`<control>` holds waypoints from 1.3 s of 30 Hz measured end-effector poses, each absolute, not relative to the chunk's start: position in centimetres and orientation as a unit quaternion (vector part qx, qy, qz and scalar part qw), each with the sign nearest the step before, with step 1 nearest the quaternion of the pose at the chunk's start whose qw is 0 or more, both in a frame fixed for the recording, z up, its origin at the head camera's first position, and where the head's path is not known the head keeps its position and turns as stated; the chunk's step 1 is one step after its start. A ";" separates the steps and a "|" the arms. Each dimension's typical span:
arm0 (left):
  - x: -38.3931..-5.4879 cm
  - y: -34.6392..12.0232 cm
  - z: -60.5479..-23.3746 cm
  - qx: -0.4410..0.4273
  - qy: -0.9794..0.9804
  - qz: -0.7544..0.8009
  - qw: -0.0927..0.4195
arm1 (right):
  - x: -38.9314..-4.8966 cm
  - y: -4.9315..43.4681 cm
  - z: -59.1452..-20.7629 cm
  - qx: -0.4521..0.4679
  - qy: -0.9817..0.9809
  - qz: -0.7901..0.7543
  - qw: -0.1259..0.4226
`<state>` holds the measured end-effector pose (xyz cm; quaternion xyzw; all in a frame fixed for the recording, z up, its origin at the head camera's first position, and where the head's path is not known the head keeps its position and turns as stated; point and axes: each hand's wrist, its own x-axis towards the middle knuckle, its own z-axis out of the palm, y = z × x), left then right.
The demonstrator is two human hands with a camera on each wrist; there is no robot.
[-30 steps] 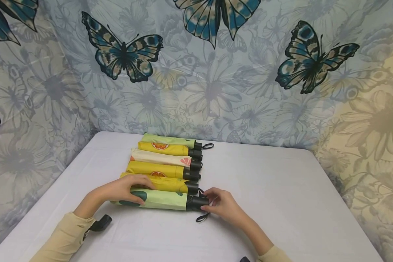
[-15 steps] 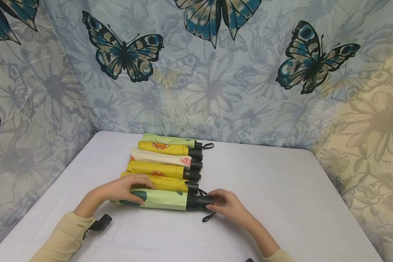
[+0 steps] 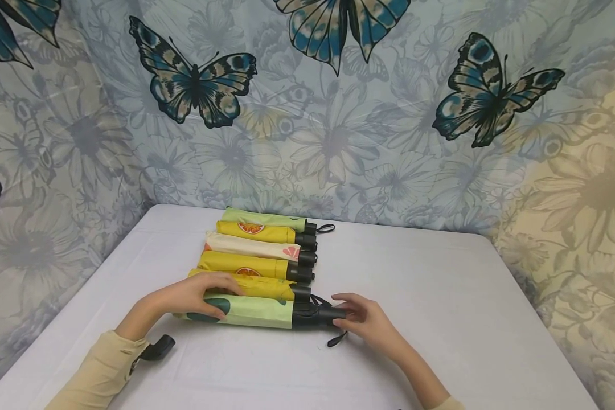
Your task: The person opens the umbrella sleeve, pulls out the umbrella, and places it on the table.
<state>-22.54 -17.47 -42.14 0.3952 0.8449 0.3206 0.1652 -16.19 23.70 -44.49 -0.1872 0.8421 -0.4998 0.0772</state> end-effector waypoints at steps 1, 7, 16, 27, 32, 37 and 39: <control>-22.5 -17.5 -42.1 0.395 0.846 0.319 0.165 | -16.1 23.8 -44.5 -0.182 0.841 -0.504 0.077; -22.5 -17.5 -42.1 0.397 0.847 0.315 0.163 | -15.7 24.6 -44.3 -0.171 0.836 -0.514 0.087; -22.5 -17.5 -42.2 0.398 0.843 0.322 0.163 | -15.5 25.5 -44.1 -0.153 0.839 -0.515 0.087; -22.5 -17.4 -42.1 0.395 0.841 0.328 0.171 | -15.0 26.3 -44.0 -0.119 0.847 -0.512 0.086; -22.6 -17.4 -42.1 0.399 0.839 0.329 0.171 | -14.9 26.5 -43.8 -0.110 0.847 -0.512 0.091; -22.7 -17.5 -42.2 0.402 0.835 0.334 0.173 | -14.7 26.5 -43.7 -0.111 0.846 -0.514 0.089; -22.7 -17.5 -42.3 0.402 0.834 0.335 0.174 | -14.6 26.6 -43.6 -0.111 0.845 -0.516 0.088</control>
